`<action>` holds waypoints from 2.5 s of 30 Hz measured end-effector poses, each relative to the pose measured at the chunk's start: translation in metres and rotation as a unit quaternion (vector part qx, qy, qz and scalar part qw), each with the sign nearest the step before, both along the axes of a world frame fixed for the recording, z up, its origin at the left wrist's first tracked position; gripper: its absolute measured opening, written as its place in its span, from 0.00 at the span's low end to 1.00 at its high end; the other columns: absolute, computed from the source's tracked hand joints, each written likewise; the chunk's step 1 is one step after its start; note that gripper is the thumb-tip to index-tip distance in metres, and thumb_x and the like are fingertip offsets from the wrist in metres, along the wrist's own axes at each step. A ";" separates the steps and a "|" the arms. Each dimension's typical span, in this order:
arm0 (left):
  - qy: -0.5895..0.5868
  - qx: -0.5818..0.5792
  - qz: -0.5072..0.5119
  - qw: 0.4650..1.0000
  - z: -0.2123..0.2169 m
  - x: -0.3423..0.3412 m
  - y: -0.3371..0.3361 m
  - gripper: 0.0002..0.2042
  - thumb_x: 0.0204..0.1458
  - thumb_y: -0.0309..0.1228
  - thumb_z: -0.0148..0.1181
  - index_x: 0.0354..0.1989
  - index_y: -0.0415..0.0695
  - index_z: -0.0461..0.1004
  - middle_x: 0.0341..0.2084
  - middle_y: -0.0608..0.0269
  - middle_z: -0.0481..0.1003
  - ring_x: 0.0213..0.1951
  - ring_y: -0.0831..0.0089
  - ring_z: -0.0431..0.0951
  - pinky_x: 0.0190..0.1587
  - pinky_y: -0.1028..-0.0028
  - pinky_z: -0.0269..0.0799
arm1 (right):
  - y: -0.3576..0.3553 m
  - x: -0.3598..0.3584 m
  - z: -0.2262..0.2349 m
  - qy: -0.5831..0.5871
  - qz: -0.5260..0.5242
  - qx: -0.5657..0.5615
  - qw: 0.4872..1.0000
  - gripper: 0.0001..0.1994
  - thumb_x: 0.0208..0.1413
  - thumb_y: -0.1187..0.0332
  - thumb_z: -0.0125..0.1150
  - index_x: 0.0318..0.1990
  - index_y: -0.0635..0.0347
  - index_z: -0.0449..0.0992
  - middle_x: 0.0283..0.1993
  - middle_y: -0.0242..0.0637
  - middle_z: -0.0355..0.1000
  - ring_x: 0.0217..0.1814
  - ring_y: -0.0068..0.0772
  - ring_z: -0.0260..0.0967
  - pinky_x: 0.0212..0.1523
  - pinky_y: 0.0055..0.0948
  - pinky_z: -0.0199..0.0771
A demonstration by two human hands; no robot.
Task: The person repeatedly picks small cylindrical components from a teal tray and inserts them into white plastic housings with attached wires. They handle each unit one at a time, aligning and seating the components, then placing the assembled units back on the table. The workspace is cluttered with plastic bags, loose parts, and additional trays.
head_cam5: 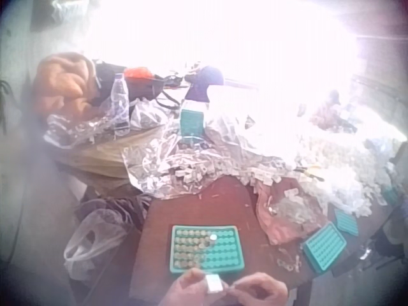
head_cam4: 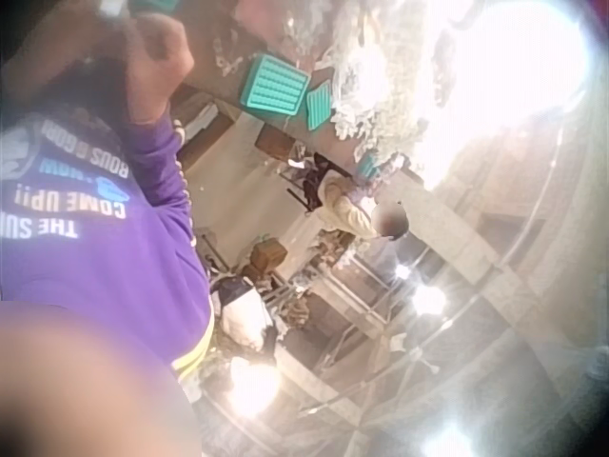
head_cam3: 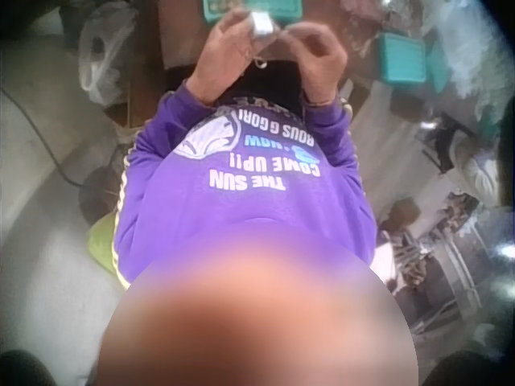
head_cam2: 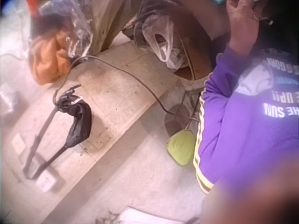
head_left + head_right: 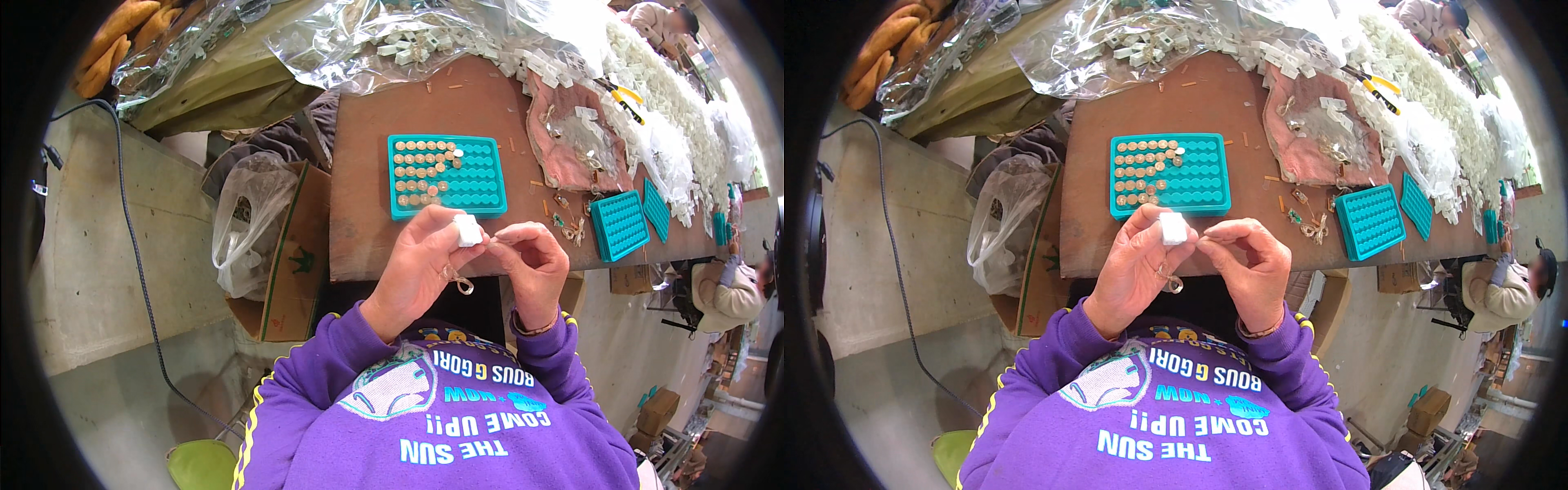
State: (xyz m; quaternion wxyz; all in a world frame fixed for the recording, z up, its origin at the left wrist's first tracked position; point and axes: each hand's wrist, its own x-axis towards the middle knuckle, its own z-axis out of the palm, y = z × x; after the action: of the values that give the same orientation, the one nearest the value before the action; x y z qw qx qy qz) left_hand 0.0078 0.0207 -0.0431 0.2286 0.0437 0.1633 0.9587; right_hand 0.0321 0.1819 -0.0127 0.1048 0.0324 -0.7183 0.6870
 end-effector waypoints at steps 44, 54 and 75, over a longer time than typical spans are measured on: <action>0.054 -0.093 -0.022 0.994 -0.005 0.000 0.001 0.07 0.59 0.28 0.55 0.43 0.40 0.72 0.40 0.54 0.78 0.47 0.61 0.79 0.51 0.67 0.73 | 0.004 0.000 0.001 0.042 0.008 0.028 0.999 0.01 0.56 0.83 0.58 0.34 0.70 0.73 0.33 0.38 0.72 0.34 0.25 0.73 0.37 0.23 0.75; 0.047 -0.114 -0.034 0.992 -0.004 -0.001 0.003 0.06 0.59 0.25 0.55 0.43 0.39 0.71 0.40 0.54 0.77 0.48 0.61 0.78 0.55 0.64 0.72 | 0.008 -0.001 0.008 0.028 0.006 0.022 0.999 0.01 0.56 0.81 0.59 0.34 0.70 0.74 0.33 0.35 0.71 0.34 0.22 0.72 0.36 0.22 0.74; 0.037 -0.135 -0.061 0.988 0.007 -0.001 -0.001 0.06 0.57 0.24 0.58 0.41 0.39 0.72 0.40 0.55 0.76 0.49 0.64 0.77 0.57 0.61 0.69 | 0.011 -0.011 0.025 0.018 0.059 0.078 0.995 0.01 0.53 0.83 0.60 0.33 0.69 0.75 0.31 0.34 0.72 0.33 0.20 0.71 0.35 0.20 0.71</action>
State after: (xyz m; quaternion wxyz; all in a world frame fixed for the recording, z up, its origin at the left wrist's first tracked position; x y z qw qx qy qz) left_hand 0.0064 0.0192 -0.0358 0.2840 0.0575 0.2971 0.9098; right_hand 0.0211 0.1934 0.0123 0.0743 0.0946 -0.7644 0.6335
